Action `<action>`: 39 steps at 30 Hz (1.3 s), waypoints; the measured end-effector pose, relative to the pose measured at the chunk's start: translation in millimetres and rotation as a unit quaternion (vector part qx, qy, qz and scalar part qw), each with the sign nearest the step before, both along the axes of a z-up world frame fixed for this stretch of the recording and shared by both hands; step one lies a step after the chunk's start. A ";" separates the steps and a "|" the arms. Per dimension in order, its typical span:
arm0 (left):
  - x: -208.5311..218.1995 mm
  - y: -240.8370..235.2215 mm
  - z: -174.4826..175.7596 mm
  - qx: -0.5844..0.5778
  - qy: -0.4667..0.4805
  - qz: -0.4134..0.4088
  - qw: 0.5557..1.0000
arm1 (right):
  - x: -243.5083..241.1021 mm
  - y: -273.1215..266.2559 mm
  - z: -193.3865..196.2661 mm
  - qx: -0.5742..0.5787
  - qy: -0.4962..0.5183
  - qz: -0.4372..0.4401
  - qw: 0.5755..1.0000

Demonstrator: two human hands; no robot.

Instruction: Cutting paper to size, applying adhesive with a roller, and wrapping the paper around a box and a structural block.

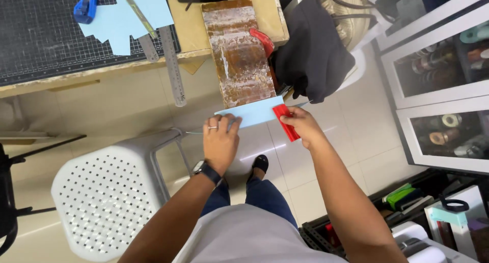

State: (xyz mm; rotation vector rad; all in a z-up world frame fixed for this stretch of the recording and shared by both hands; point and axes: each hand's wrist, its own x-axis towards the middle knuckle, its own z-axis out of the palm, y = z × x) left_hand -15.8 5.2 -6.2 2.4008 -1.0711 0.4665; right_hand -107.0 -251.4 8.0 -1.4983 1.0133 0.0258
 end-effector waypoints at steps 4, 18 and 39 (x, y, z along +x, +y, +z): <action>-9.1 -45.5 -19.4 -0.014 0.027 -0.046 0.998 | -0.7 -3.0 4.2 -0.059 -0.007 0.076 0.995; -3.8 -50.6 -32.9 -0.055 -0.026 -0.080 0.995 | -9.0 -4.7 15.2 -0.591 -0.176 0.323 0.718; -8.1 -41.7 -29.0 -0.028 -0.024 -0.064 0.997 | 2.8 -12.4 11.0 -0.598 -0.219 0.405 0.656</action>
